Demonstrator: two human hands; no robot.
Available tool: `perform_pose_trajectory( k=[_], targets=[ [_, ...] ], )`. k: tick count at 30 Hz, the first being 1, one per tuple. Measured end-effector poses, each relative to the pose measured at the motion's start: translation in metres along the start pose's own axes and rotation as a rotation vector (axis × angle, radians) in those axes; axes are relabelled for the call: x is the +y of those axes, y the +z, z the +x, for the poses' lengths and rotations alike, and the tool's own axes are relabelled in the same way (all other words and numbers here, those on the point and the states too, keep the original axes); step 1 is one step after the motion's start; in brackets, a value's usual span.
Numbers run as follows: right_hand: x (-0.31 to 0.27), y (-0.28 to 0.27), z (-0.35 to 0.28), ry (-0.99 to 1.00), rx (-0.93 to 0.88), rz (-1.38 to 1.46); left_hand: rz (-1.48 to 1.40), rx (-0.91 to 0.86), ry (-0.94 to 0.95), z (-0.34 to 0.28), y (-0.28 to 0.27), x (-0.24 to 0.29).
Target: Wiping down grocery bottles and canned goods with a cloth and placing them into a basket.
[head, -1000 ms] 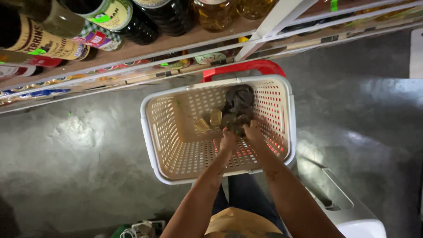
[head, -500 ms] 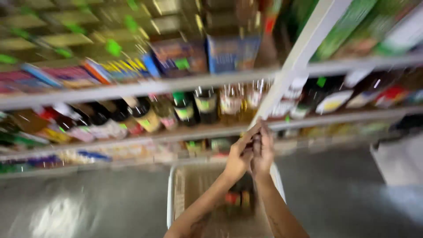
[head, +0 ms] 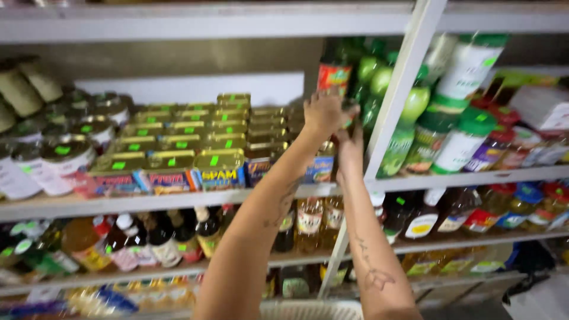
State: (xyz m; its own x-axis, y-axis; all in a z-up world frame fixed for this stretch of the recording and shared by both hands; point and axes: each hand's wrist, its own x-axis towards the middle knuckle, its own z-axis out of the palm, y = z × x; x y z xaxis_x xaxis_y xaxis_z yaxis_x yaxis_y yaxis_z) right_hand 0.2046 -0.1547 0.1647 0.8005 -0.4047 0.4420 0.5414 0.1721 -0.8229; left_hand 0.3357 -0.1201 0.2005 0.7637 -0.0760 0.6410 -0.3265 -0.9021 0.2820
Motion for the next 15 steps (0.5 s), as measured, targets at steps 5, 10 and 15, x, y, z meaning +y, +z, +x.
perform_pose_trajectory(
  k=[5, 10, 15],
  targets=[
    [0.08, -0.022, 0.045, 0.34, 0.136, -0.048, -0.074, -0.44, -0.094, 0.001, -0.003, 0.008],
    [0.063, -0.018, 0.033, 0.267, 0.096, 0.016, -0.046, -0.401, -0.116, 0.021, 0.046, -0.01],
    [0.023, -0.016, 0.017, 0.243, 0.112, 0.22, -0.195, -0.362, -0.171, 0.015, 0.034, -0.013]
  ],
)
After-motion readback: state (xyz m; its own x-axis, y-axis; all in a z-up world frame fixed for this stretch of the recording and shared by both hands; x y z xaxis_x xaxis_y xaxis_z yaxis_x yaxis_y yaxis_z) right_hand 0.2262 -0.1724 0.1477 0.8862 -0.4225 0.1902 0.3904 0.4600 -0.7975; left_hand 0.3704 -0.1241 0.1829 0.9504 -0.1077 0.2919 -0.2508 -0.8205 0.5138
